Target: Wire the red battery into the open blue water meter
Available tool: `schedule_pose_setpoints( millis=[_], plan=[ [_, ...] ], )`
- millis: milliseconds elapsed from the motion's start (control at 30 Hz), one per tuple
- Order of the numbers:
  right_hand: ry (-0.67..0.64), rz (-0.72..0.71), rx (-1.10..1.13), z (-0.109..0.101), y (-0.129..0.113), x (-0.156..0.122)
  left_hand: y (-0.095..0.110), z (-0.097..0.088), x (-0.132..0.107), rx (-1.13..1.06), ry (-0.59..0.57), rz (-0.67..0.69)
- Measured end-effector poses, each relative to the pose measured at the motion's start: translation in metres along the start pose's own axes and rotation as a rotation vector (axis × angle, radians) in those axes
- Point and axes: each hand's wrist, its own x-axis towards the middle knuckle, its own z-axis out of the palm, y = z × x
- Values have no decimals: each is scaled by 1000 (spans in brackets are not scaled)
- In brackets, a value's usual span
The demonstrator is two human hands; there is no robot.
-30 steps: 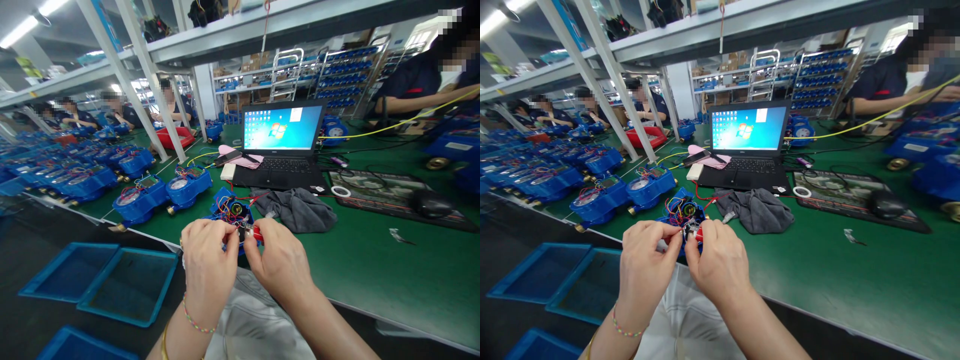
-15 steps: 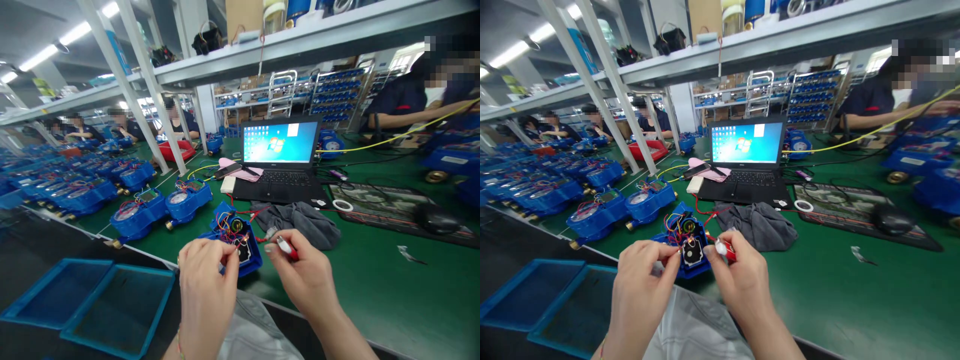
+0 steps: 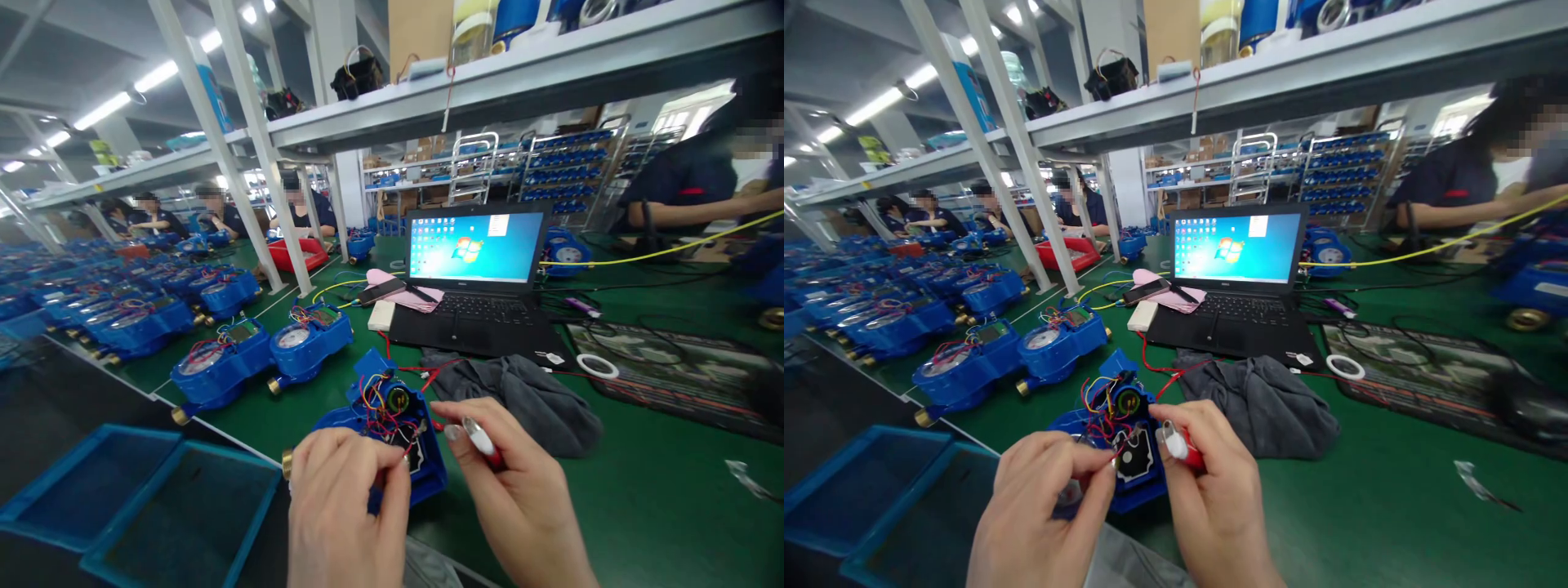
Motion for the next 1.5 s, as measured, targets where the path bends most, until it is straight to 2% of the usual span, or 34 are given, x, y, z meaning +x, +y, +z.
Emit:
schedule_pose_setpoints(
  millis=[100, 167, 267, 400, 500, 600, 800, 1133, 1300, 1500],
  plan=[
    [-24, 3, 42, 2, -2, 3, 2, 0, 0, -38, -46, 13],
    [-35, 15, 45, 1, -2, 4, 1, -2, 1, -90, -119, 26],
    [-68, 15, 52, -2, -1, 3, -2, -6, 7, -162, -171, -22],
    [-93, -53, -4, -5, 1, 0, -5, -6, 21, -103, -224, -5],
    [-44, -115, -69, -5, -1, -2, -5, -2, 27, -77, -278, 28],
    [-4, -165, -112, -5, -5, -4, -6, 2, 28, -70, -245, 40],
    [17, -214, -157, -7, -7, -8, -8, 6, 25, -102, -227, 149],
    [103, -355, -282, -3, -7, -18, -7, 18, 19, -181, -128, 52],
    [127, -344, -328, -17, -17, -22, -15, 17, 25, -153, -57, 8],
    [140, -269, -335, -31, -19, -24, -15, 16, 23, -261, -88, -70]
  ],
)
